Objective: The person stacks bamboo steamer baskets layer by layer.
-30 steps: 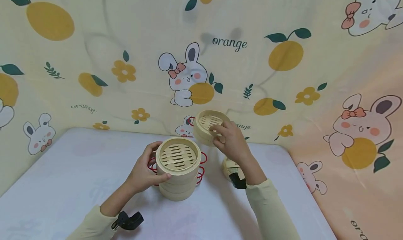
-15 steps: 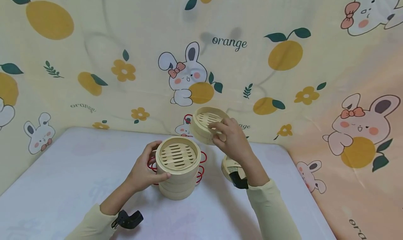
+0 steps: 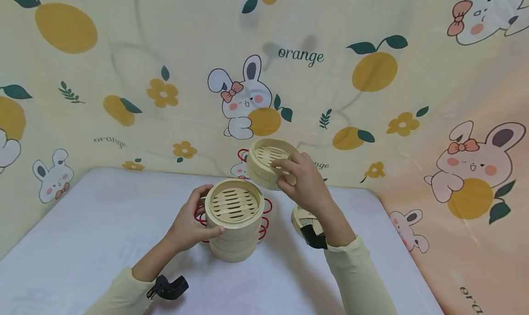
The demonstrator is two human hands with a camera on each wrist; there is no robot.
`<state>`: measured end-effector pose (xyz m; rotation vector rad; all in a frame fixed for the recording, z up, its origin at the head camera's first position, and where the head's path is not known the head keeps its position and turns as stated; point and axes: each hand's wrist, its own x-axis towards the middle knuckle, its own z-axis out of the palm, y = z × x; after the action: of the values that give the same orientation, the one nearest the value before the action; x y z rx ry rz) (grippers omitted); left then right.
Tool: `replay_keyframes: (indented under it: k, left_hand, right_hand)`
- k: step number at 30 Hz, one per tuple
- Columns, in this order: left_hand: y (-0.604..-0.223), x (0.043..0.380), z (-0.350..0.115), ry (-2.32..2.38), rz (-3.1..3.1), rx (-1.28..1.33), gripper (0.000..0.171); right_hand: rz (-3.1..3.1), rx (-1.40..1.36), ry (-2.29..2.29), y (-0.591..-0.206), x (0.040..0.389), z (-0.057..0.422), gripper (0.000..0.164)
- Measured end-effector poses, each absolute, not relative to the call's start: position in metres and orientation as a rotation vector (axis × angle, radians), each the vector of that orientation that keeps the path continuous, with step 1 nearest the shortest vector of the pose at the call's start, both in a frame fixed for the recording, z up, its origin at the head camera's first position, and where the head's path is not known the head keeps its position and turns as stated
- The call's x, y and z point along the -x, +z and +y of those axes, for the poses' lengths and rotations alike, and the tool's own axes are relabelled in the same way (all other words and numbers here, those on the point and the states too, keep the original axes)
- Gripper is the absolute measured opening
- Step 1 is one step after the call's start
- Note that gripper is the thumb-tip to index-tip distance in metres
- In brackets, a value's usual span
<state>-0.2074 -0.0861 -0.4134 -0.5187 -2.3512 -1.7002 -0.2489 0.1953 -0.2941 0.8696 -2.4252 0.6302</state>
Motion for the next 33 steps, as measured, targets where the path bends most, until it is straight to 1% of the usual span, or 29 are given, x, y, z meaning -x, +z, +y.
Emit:
replay_keyframes:
  k: [13, 28, 33]
  left_hand:
    - [-0.412, 0.207, -0.086, -1.699, -2.372, 0.499, 0.098]
    - [-0.41, 0.205, -0.086, -1.731, -2.355, 0.525, 0.096]
    - [-0.408, 0.204, -0.085, -1.729, -2.367, 0.517, 0.098]
  right_hand:
    - [-2.392, -0.958, 0.602, -0.285, 0.234, 0.19, 0.031]
    - [-2.383, -0.988, 0.568, -0.287, 0.223, 0.184, 0.032]
    - [-2.385, -0.999, 0.563, -0.288, 0.217, 0.18, 0.032]
